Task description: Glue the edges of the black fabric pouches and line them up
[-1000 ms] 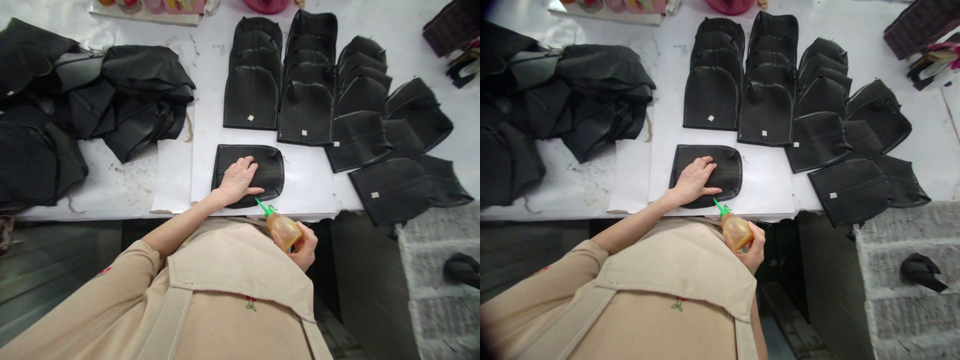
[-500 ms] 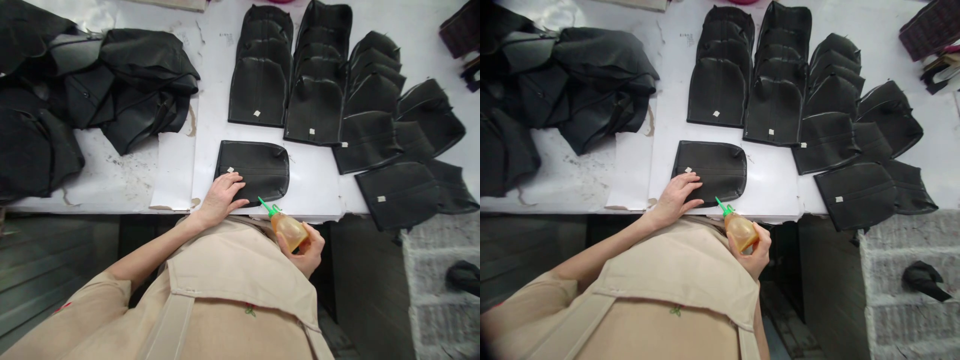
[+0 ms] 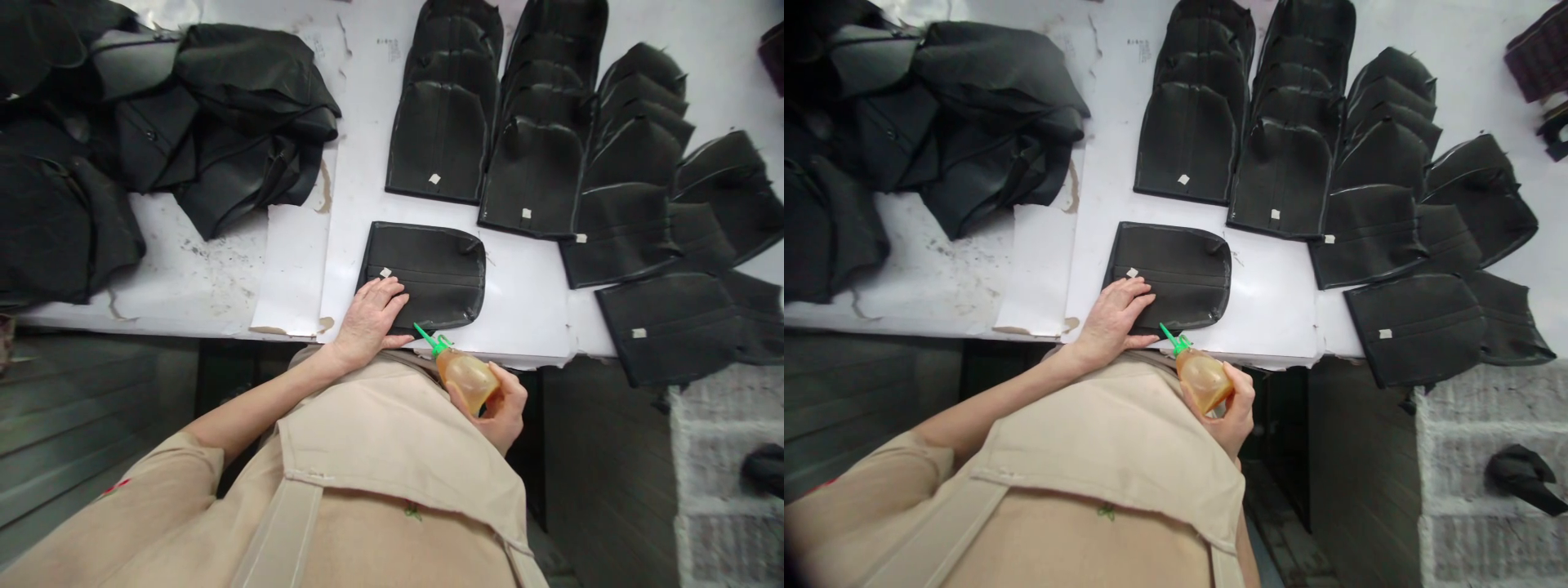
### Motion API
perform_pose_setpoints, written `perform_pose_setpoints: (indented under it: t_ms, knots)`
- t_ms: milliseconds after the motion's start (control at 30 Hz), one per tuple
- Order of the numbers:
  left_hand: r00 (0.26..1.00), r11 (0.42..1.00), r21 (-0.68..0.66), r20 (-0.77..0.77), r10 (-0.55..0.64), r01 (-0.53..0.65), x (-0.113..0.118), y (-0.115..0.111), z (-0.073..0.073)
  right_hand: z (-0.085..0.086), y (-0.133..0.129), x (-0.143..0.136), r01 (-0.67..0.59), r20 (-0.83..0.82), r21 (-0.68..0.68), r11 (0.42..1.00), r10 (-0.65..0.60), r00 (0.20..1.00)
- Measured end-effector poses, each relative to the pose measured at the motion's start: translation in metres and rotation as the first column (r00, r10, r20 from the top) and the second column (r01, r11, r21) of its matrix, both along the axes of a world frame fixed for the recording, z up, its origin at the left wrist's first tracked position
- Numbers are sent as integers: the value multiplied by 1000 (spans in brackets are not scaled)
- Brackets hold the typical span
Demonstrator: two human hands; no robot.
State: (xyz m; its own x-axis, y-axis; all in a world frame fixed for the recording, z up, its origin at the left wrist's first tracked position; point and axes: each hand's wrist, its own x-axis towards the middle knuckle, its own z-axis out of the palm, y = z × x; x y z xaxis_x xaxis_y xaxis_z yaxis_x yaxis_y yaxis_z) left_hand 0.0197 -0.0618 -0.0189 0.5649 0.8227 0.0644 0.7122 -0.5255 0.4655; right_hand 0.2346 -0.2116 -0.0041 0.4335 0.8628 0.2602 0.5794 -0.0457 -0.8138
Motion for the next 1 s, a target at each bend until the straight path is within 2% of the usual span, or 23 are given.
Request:
perform_pose_setpoints:
  t_ms: [300,567,833,1000]
  knots:
    - [999,999,-12,28,36,-35,-1,-1,-1,2,11,-13,-12,-73,-49,999,9,997]
    - [991,991,15,39,131,-132,-10,-6,1,-10,14,-12,-77,7,-33,997,77,997]
    - [984,984,-2,37,176,-176,-18,-10,-4,-9,22,-12,-188,12,33,982,188,982]
    - [980,981,25,54,193,-194,-24,-12,-6,-6,29,-13,-254,13,15,967,254,967]
